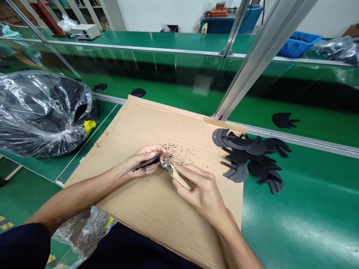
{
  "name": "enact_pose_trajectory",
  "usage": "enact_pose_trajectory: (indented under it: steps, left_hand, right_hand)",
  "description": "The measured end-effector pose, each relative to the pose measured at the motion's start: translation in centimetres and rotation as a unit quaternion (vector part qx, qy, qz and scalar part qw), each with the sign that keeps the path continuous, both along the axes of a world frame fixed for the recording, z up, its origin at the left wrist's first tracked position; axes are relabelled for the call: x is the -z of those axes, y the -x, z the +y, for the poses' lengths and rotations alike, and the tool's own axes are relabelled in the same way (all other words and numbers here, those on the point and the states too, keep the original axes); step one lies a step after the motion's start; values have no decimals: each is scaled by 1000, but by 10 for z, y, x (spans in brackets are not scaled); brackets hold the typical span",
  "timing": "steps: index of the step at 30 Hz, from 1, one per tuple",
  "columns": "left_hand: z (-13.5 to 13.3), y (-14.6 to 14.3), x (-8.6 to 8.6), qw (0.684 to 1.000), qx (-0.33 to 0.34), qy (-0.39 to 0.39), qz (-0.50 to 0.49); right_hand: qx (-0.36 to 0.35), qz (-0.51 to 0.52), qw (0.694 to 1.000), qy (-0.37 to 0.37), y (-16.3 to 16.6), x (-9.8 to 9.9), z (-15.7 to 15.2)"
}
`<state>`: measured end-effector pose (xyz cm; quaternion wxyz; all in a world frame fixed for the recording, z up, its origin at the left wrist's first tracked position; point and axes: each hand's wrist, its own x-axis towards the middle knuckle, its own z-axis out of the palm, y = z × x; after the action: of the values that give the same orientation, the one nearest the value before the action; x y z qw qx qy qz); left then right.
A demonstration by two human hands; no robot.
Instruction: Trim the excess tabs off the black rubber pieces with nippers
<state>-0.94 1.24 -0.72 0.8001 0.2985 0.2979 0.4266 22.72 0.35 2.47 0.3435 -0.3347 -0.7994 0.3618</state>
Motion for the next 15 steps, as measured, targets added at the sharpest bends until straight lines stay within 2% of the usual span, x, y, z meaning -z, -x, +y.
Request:
enact_pose_trajectory:
  steps: [4,7,9,12,15]
  left_hand:
    - [0,-2,0,1000,-20,-10,14]
    - [1,1,-2,998,-52,-23,31]
    - [3,3,-5,997,-55,-28,44]
    - [3,5,-10,994,-22,-50,91]
    - [0,5,-14,981,24,-92,168]
  right_hand:
    - [25,-10,999,-42,-1,6,1]
    - [69,-40,990,-114,-3,10,2]
    - [92,-84,975,-184,-3,12,4]
    - [116,-168,937,-284,-3,16,6]
    - [130,-228,907,-330,-3,19,7]
